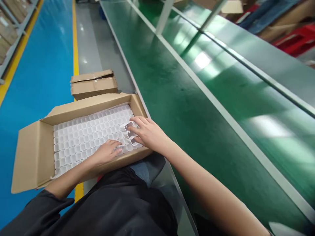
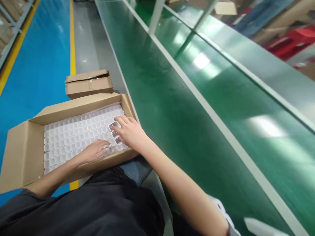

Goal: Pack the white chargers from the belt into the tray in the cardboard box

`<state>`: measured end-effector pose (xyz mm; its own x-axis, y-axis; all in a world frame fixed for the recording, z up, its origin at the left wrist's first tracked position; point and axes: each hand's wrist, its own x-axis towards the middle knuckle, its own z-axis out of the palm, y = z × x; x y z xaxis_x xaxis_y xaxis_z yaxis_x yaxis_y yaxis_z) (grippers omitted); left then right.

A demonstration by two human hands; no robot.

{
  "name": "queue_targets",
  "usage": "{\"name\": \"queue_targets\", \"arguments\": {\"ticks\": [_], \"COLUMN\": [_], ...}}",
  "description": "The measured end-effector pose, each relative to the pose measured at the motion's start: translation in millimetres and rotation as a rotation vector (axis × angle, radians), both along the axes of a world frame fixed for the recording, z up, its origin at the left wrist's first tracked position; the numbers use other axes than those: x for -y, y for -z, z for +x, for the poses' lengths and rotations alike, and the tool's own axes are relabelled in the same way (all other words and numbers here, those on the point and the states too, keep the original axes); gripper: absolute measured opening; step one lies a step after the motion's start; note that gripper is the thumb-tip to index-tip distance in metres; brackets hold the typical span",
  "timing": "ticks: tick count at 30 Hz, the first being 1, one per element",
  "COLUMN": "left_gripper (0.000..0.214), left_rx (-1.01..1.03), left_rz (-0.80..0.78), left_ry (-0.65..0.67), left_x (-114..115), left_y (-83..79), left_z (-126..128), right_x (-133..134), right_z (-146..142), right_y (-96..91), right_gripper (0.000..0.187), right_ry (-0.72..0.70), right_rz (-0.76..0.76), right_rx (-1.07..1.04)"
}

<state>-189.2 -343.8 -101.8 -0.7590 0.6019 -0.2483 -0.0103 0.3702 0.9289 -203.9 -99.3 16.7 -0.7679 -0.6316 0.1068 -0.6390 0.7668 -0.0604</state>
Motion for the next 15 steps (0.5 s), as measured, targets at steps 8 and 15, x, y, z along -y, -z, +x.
{"name": "queue_targets", "arguments": {"ticks": [8,15], "left_gripper": [0.048,0.049], "left_rx": [-0.048,0.005], "left_rz": [-0.133,-0.169], "left_ry": [0.289,0.276], "left_x": [0,-3], "left_y": [29.8,42.2], "left_z": [9,15], "right_x": [143,290], "right_z": [-97,-140], "right_y": [35.9,63.8], "right_gripper": [0.033,0.048], "right_ry": [-0.354,-0.601], "right_rz": [0.128,0.265], "right_rx": [0.100,0.235]}}
